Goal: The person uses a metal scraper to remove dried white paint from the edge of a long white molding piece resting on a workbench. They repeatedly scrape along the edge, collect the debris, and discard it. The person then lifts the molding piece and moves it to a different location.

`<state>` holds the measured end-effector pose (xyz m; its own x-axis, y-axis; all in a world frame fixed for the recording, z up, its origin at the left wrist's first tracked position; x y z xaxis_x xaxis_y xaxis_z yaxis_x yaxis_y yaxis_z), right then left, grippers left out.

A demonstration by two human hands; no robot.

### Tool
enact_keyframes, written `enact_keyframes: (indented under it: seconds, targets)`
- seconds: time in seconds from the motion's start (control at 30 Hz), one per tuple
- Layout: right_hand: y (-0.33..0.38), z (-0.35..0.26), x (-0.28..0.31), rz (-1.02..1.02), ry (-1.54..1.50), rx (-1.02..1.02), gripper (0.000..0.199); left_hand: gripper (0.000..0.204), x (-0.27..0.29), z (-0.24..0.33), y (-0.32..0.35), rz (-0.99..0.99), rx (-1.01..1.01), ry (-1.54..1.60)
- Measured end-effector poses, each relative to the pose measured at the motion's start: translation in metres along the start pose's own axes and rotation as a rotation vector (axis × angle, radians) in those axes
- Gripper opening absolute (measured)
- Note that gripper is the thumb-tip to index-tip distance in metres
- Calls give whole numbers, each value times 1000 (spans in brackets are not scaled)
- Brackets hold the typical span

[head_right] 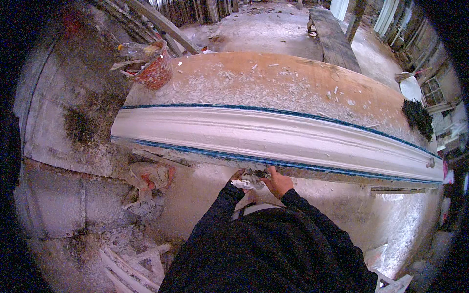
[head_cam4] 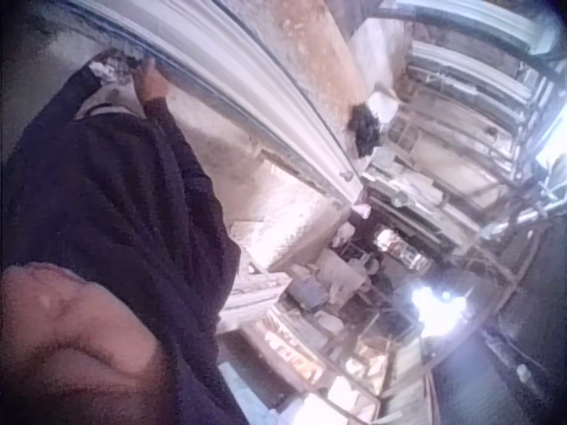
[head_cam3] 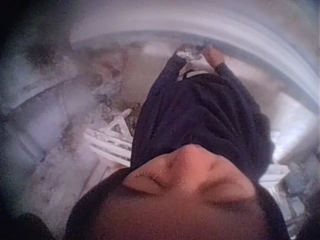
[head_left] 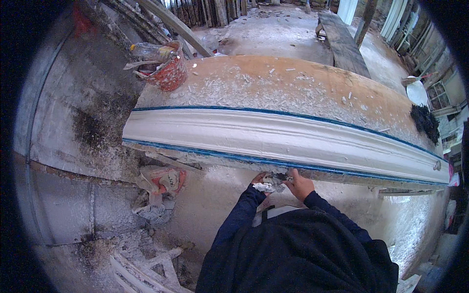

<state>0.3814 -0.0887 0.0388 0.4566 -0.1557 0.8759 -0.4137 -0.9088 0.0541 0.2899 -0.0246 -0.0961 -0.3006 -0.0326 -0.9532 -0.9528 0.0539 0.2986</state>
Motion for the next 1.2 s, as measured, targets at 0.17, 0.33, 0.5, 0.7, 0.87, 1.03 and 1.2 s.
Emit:
enact_keyframes:
  seconds: [0.17,0.33,0.5,0.7,0.87,1.03,1.2]
  targets:
    - [-3,-14,-10,-216,140,11,51,38,22,4,2,153,-89,27]
    - [-2,-6,-12,-220,125,36,51,41,3,0,0,77,-57,30]
    - [11,-27,-11,-246,103,246,60,50,39,8,-9,74,-100,161]
    - [22,-30,-20,-504,-29,278,63,60,31,-9,-8,36,-35,230]
    - [33,-31,-28,-727,-65,317,67,64,-11,-33,9,-197,-48,247]
    - [47,-43,-22,-729,-509,515,61,64,-32,-56,32,-223,-208,354]
    - [48,-50,-17,-832,-869,166,54,64,-3,-71,77,-293,-451,341]
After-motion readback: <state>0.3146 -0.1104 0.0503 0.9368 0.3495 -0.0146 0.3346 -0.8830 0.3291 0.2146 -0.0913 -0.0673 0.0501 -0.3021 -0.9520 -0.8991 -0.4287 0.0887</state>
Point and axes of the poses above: each hand's wrist, its own y-axis away from the middle knuckle, its own x-axis out of the back of the hand, z = x × y, the point moved 9 cm from there along -y, towards the middle knuckle, and after that the axes turned 2 degrees about x, right-handed, at the moved point
